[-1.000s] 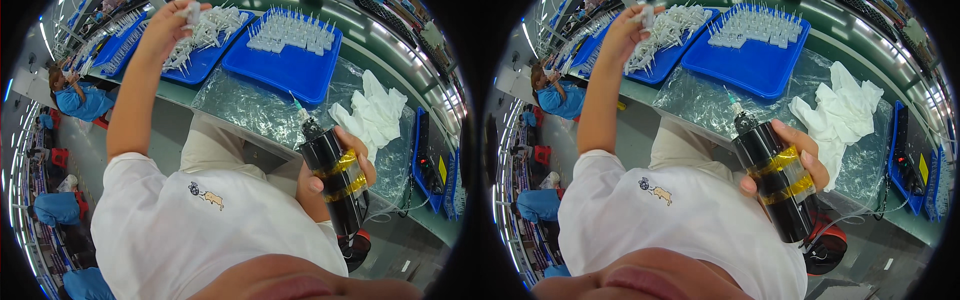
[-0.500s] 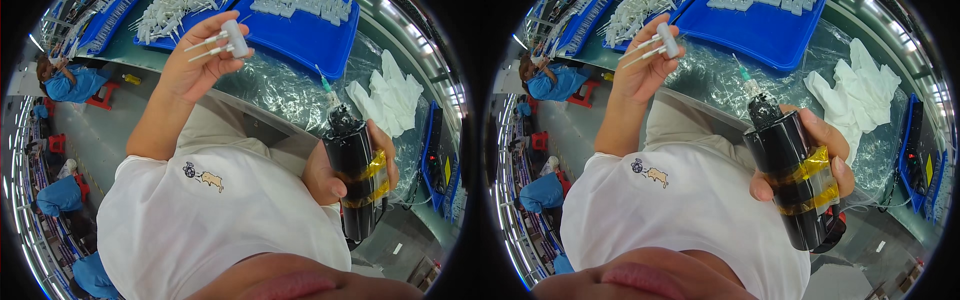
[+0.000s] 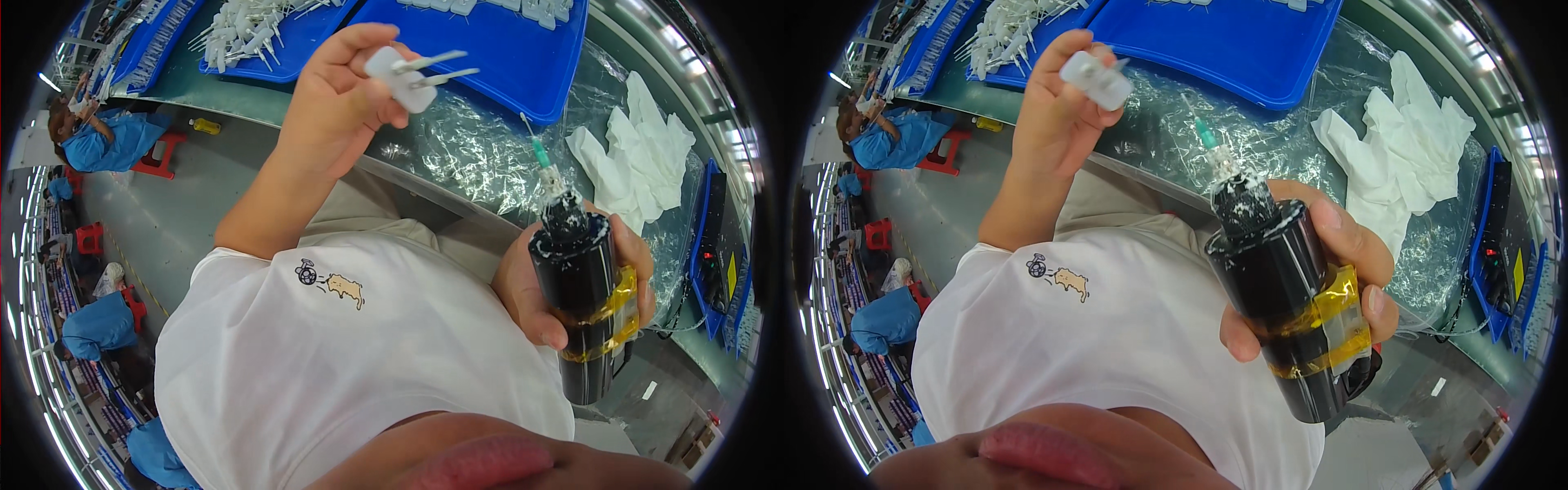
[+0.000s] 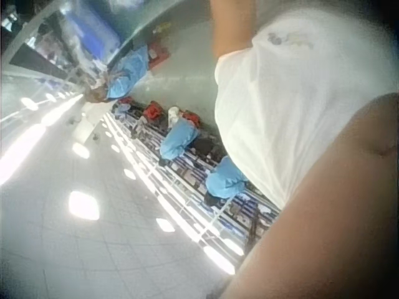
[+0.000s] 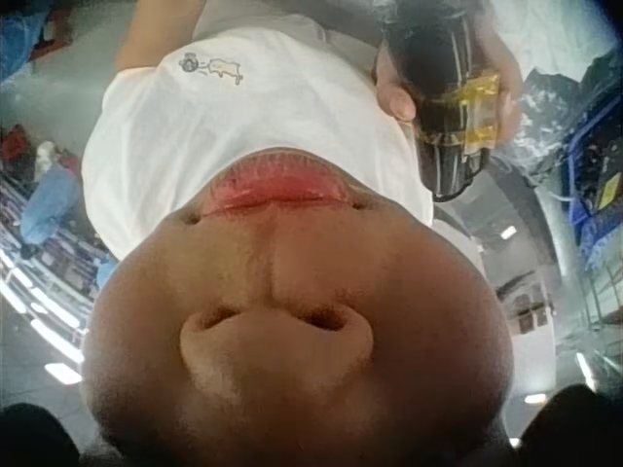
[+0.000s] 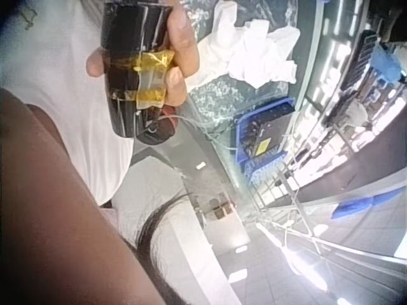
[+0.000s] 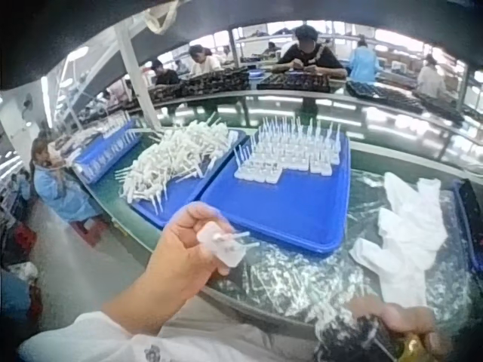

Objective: Applying a substance from a manual dispenser into specific points on plastic components on an assembly line.

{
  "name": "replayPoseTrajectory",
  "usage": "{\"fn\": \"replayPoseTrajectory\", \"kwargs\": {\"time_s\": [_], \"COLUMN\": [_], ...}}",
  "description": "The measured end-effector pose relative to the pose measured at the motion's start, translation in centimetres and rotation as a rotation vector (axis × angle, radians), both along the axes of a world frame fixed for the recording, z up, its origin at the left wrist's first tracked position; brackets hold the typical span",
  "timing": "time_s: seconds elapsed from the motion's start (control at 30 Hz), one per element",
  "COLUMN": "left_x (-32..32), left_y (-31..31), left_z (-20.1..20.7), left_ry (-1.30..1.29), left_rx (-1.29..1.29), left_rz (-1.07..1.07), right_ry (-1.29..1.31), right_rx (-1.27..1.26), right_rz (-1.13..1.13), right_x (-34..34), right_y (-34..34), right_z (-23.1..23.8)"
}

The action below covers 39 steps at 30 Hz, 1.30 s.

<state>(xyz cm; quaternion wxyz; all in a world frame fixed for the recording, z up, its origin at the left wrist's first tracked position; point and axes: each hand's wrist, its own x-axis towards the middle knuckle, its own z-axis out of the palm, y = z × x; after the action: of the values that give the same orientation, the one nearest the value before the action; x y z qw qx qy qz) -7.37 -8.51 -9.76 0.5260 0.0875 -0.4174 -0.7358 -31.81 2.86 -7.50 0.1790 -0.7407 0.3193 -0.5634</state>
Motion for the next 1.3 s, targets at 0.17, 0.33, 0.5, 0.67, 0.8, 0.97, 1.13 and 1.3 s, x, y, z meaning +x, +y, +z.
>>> {"fn": "replayPoseTrajectory", "kwargs": {"time_s": [0.17,0.33,0.5,0.67,0.8,0.97,1.13,1.3], "left_x": [-1.3,-1.9,-2.1,-2.2,-2.1,-2.3,-2.2,-2.2], "left_y": [0.3,0.7,0.1,0.5,0.9,0.9,0.9,0.5], "left_z": [-1.1,-1.5,-1.6,-1.8,-1.8,-1.9,-2.4,-2.7], "left_ry": [-0.450,-0.426,-0.444,-0.528,-0.556,-0.513,-0.484,-0.444], "left_rx": [-0.576,-0.806,-1.006,-1.161,-1.170,-1.171,-1.147,-1.182], "left_rz": [0.626,0.717,0.728,0.868,0.898,0.956,0.951,0.962], "right_ry": [0.008,-0.120,-0.256,-0.324,-0.344,-0.363,-0.377,-0.385], "right_rx": [0.081,0.067,0.026,0.008,0.005,0.003,0.002,0.003], "right_rz": [0.031,0.028,0.031,0.037,0.030,0.021,0.013,0.006], "right_x": [-0.3,0.5,1.8,3.0,3.6,4.2,4.6,4.7], "right_y": [0.3,0.4,0.3,0.3,0.4,0.3,0.1,0.1], "right_z": [0.1,-0.5,-1.4,-2.0,-2.2,-2.4,-2.6,-2.7]}}
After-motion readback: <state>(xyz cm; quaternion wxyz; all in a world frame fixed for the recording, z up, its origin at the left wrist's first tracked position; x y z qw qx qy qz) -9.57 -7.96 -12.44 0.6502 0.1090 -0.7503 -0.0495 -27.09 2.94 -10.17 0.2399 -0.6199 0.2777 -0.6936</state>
